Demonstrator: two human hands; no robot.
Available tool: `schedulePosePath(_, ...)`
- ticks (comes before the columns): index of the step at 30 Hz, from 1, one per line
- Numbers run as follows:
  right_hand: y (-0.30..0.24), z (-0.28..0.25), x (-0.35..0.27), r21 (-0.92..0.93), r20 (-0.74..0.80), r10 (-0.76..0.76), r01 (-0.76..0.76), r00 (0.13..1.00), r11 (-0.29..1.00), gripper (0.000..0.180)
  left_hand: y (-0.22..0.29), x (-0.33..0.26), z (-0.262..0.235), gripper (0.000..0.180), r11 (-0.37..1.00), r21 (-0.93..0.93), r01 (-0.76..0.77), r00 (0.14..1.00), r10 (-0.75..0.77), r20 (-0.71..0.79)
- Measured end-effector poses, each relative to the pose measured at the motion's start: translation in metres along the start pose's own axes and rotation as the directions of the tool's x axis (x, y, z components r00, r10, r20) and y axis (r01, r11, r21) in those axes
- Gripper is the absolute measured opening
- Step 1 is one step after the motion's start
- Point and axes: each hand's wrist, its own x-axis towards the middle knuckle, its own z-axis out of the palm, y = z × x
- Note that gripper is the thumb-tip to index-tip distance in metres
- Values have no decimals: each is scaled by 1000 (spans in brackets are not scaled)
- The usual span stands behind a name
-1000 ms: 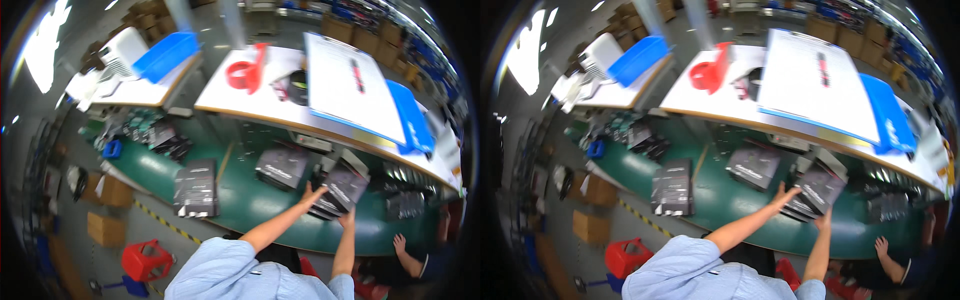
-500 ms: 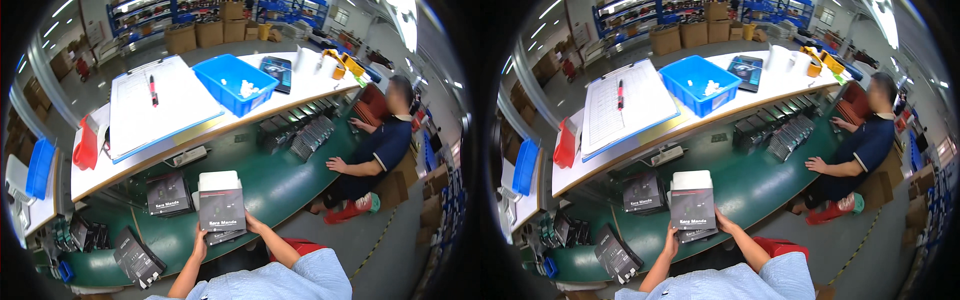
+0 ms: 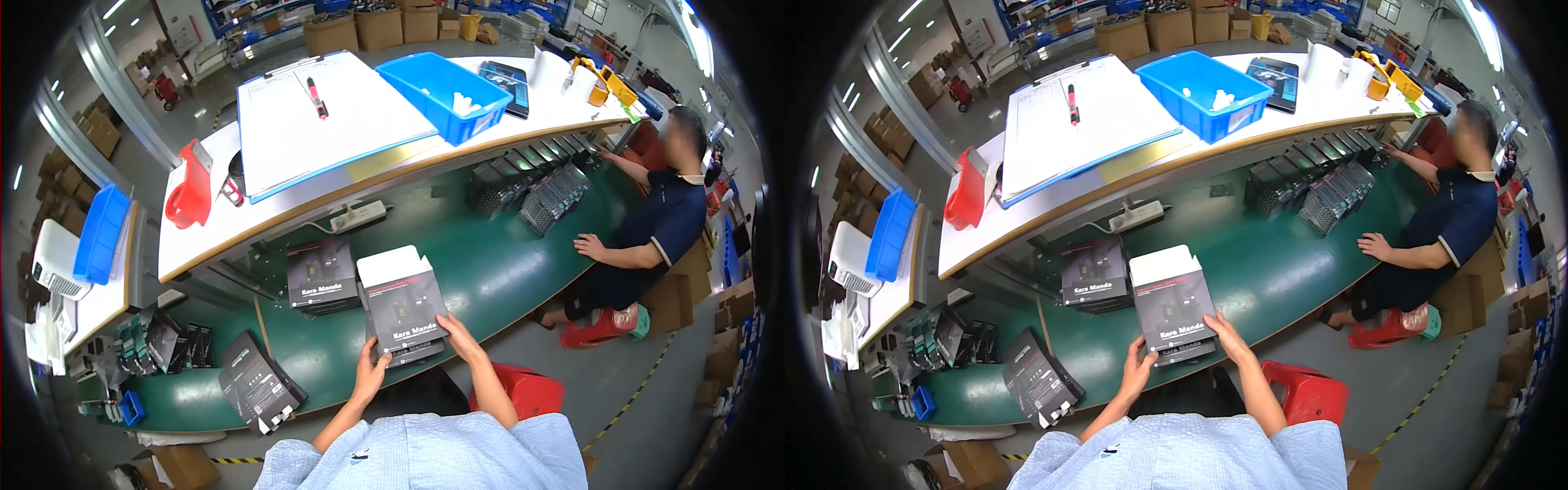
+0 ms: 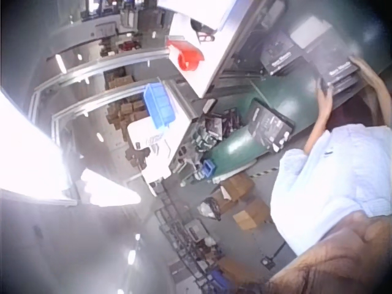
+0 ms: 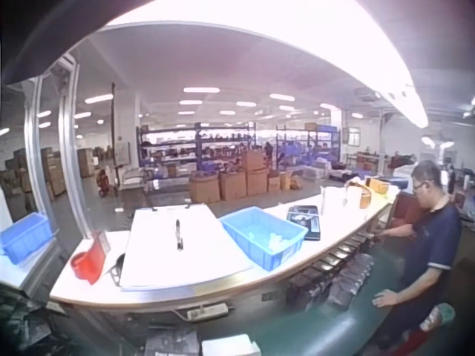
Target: The person applies green labels to black product boxes on a workbench, then moves to a conveyor belt to place the labeled boxes into plastic bags. The person handles the boxes and bags by hand, organizing them for the next stage of the process.
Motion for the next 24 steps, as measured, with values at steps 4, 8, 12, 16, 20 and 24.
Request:
schedulePosePath(4,-12,11,-15,-171,-111,74,-93,991,981,75,-16,2,-23,62,995,82,-57,998,56,17)
schedulePosePath(8,-18,3,-10,-299,-90,-44,15,995,954,76,55,-1,-52,44,856,215,-470,811,515,-278)
schedulePosePath(12,-19,-8,-3,-402,-172,-80,4,982,915,71,167,16,-123,31,350,790,-504,168,936,-308)
schedulePosePath(16,-36,14,3,-446,-296,-225,74,928,892,64,265,24,-175,31,277,886,-371,-116,933,-340)
schedulePosePath(20,-57,36,8,-852,-168,-695,252,699,459,48,330,32,-194,25,82,932,-354,98,994,-51)
schedulePosePath(24,-91,75,10,-887,-38,-695,296,718,354,43,363,70,-171,15,-262,965,-11,274,927,255)
